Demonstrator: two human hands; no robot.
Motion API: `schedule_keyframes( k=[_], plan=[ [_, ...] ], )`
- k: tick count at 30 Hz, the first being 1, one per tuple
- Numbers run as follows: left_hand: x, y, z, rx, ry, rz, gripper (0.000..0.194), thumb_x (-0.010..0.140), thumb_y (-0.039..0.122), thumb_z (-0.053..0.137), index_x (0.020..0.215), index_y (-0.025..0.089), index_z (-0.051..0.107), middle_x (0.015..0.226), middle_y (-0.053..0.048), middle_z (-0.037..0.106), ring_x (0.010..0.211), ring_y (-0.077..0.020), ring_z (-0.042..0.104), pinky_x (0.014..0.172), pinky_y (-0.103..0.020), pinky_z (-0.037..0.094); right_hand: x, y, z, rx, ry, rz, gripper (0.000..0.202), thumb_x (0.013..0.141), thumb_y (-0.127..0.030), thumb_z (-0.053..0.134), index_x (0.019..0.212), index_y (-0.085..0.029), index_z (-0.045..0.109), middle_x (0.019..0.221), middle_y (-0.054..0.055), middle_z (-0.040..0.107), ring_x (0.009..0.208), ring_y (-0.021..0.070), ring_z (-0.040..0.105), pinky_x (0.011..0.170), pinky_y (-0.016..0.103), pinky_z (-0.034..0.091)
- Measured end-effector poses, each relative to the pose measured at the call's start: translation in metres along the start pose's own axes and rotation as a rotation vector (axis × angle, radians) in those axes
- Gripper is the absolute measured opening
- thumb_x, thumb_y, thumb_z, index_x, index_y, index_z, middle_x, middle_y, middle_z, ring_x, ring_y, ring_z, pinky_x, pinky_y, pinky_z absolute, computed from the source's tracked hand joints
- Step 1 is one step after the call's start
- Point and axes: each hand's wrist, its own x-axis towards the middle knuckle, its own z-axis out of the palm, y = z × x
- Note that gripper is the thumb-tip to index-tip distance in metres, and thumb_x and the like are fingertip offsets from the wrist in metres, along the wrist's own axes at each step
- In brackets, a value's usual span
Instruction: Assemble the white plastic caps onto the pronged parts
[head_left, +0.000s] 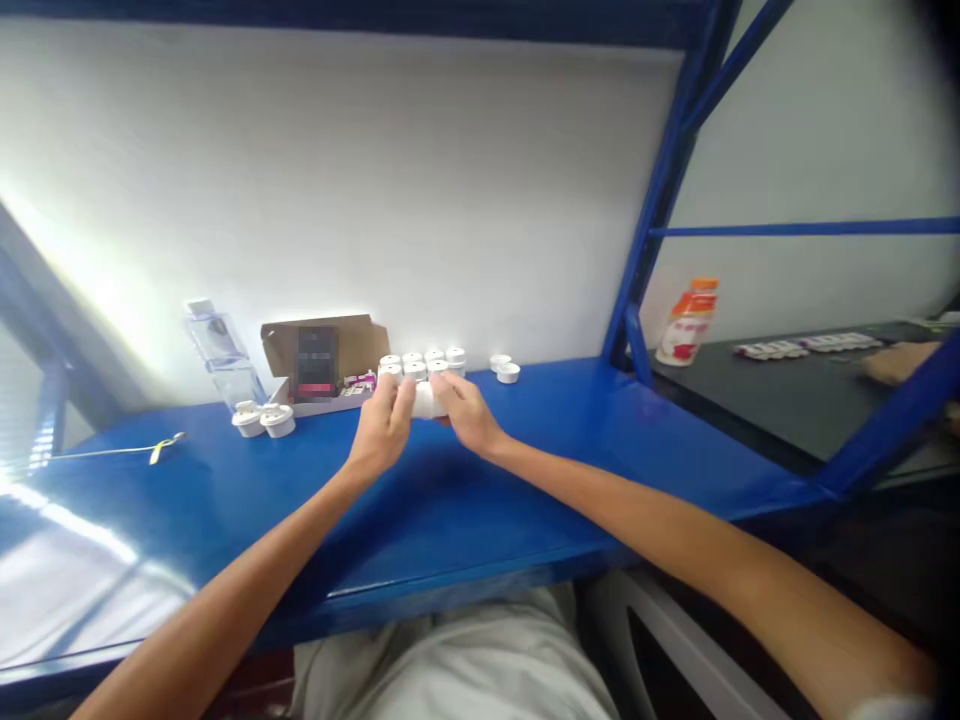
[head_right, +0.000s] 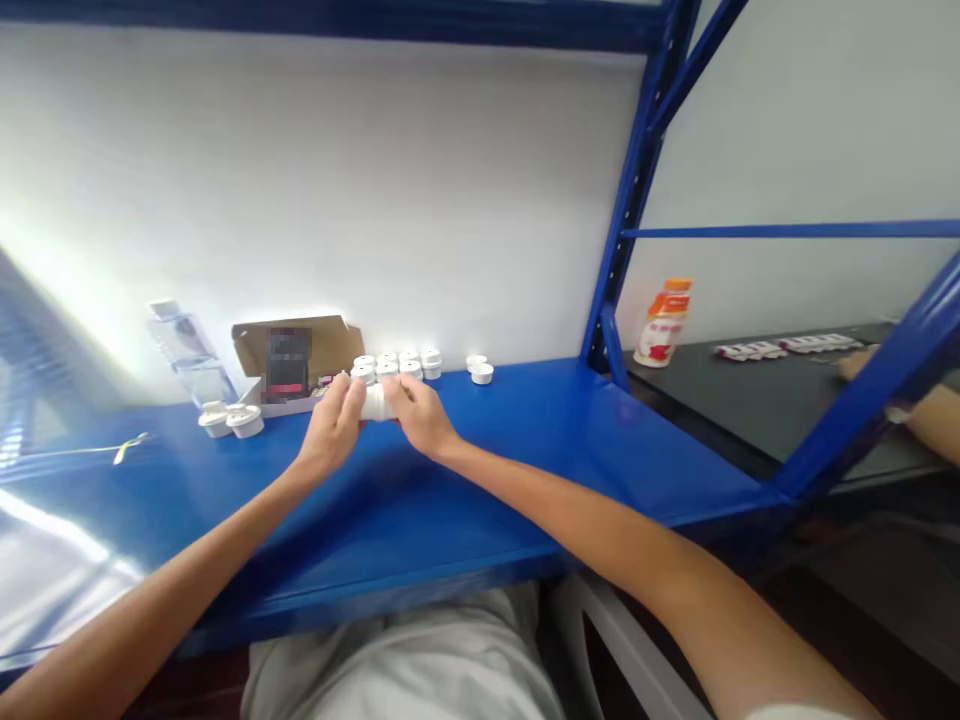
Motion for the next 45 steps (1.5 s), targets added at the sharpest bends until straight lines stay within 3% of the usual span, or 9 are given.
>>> schedule_keyframes(
  k=[3,5,10,16,27,32,36,40,45],
  plan=[
    [0.011,-0.005,-0.010,-0.403,0.061,-0.325,0.036,0.097,0.054,0.041,0.084,0.021,0.049,0.055,0.005,0.041,0.043,-0.0110,0.038,0.041,-0.023,0.024,0.006,0.000,-0.016,-0.320,-0.091,-0.444,0.026,0.094,-0.036,0.063,0.116,-0.023,0.063,0.115,0.009,0.066,0.107,0.0258,0.061,0.097,0.041,0.049],
    [0.020,-0.015,-0.021,-0.532,0.138,-0.443,0.031,0.092,0.050,0.047,0.081,0.020,0.050,0.054,0.005,0.042,0.041,-0.0096,0.033,0.039,-0.023,0.020,0.014,0.012,-0.032,-0.500,-0.087,-0.541,0.028,0.092,-0.023,0.061,0.120,-0.024,0.065,0.126,0.011,0.061,0.121,0.0277,0.055,0.108,0.045,0.042],
    [0.035,-0.044,-0.047,-0.611,0.199,-0.576,0.026,0.072,0.035,0.059,0.088,0.014,0.062,0.079,-0.005,0.067,0.063,-0.0147,0.060,0.055,-0.024,0.044,0.030,0.062,-0.070,-0.677,-0.047,-0.200,0.032,0.084,-0.025,0.067,0.116,-0.021,0.065,0.113,0.007,0.063,0.104,0.0230,0.061,0.097,0.037,0.048],
    [0.028,-0.051,-0.038,-0.480,-0.062,-0.472,0.028,0.056,0.018,0.068,0.084,0.014,0.065,0.082,-0.002,0.066,0.077,-0.0149,0.060,0.069,-0.026,0.046,0.035,0.083,-0.085,-0.859,0.077,0.096,0.028,0.076,-0.036,0.069,0.097,-0.021,0.057,0.100,0.004,0.063,0.088,0.0203,0.058,0.075,0.030,0.045],
    [0.023,-0.061,-0.024,-0.139,-0.187,-0.384,0.046,0.057,0.030,0.083,0.097,0.017,0.063,0.090,-0.003,0.068,0.083,-0.0212,0.065,0.075,-0.034,0.049,0.033,0.071,-0.080,-0.988,0.151,0.148,0.025,0.079,-0.040,0.071,0.093,-0.022,0.063,0.106,0.006,0.069,0.092,0.0214,0.064,0.073,0.028,0.044],
    [0.021,-0.056,-0.024,-0.041,-0.244,-0.336,0.041,0.059,0.032,0.082,0.094,0.018,0.064,0.091,-0.002,0.069,0.089,-0.0232,0.065,0.082,-0.035,0.048,0.030,0.051,-0.060,-0.992,-0.082,0.202,0.034,0.088,-0.052,0.062,0.075,-0.022,0.070,0.083,0.005,0.074,0.080,0.0215,0.068,0.070,0.029,0.045],
    [0.019,-0.051,-0.024,-0.078,-0.294,-0.355,0.041,0.062,0.033,0.080,0.095,0.018,0.060,0.085,-0.002,0.070,0.084,-0.0236,0.067,0.081,-0.036,0.049,0.027,0.054,-0.057,-1.033,-0.158,0.279,0.027,0.084,-0.046,0.066,0.092,-0.021,0.075,0.105,0.009,0.076,0.095,0.0269,0.071,0.075,0.031,0.049],
    [0.019,-0.056,-0.023,-0.065,-0.307,-0.341,0.041,0.065,0.034,0.079,0.097,0.019,0.059,0.087,-0.002,0.070,0.086,-0.0237,0.068,0.080,-0.035,0.050,0.026,0.065,-0.065,-1.006,-0.161,0.248,0.043,0.083,-0.044,0.068,0.117,-0.019,0.072,0.125,0.014,0.072,0.113,0.0322,0.068,0.087,0.035,0.052],
    [0.019,-0.068,-0.021,-0.010,-0.300,-0.272,0.043,0.065,0.039,0.081,0.097,0.020,0.060,0.096,-0.004,0.069,0.084,-0.0226,0.066,0.075,-0.033,0.048,0.030,0.081,-0.070,-0.956,-0.167,0.261,0.043,0.085,-0.043,0.068,0.120,-0.018,0.070,0.125,0.014,0.072,0.117,0.0322,0.067,0.095,0.037,0.051]
  ],
)
